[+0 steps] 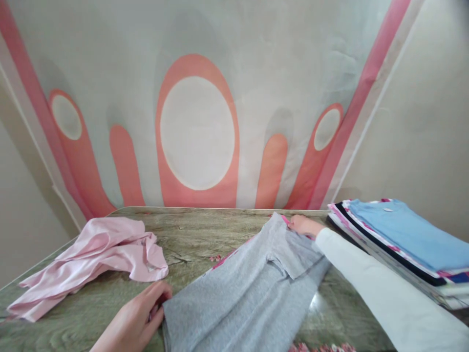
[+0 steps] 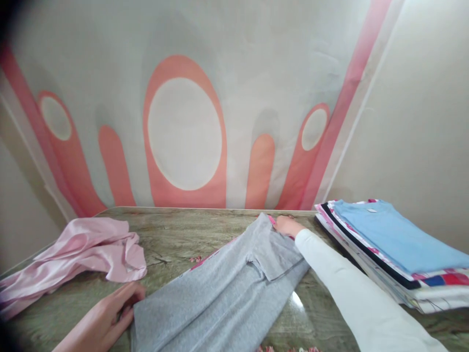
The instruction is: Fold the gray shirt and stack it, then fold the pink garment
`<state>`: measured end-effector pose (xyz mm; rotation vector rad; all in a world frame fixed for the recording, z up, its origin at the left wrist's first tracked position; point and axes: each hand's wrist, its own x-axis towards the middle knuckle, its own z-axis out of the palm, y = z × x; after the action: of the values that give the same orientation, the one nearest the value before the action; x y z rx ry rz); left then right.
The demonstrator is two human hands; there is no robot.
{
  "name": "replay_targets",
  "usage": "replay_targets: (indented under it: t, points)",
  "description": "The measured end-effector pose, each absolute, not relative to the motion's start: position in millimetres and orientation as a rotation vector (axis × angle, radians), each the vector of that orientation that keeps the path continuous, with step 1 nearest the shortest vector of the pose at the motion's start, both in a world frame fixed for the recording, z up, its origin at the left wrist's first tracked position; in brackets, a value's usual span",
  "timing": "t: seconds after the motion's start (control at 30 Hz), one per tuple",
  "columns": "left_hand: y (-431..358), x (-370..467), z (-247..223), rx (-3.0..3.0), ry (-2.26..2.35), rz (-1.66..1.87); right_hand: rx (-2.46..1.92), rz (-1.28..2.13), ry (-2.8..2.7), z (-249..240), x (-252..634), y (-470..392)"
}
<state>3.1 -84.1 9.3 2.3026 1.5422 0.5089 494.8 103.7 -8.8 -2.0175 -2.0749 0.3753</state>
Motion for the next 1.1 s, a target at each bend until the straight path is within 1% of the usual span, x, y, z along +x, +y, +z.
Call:
replay_targets:
  t: [0.13,0.23,0.37,0.57,0.77,0.9,1.1]
  points:
    - [-76.7,-3.6,9.5,2.340,1.561,0.548,-2.129,0.541,-2.028,-3.1,529.6,77.4]
    - [-75.1,-3.0,14.7,2.366,1.539,0.547,-2.085,0.609,-1.953,7.3,535.8,75.4]
    - [-76.4,-3.6,20.3,2.390,1.505,0.533,-1.899,0.515,-1.967,10.2,518.1,86.4]
    - [-74.8,-7.3,17.0,2.394,1.487,0.502,-1.660,0.456,-1.918,-18.5,505.5,86.1]
    - [-73.8,-8.7,18.1,2.420,1.484,0.500,-1.682,0.339,-1.840,-32.3,513.6,87.9]
    - [-72.4,-14.9,16.2,2.422,1.543,0.544,-1.705,0.195,-1.735,-34.4,518.4,87.0]
    - [-66.7,-20.2,14.0,2.346,1.666,0.548,-1.727,0.081,-1.702,-38.4,520.2,86.6]
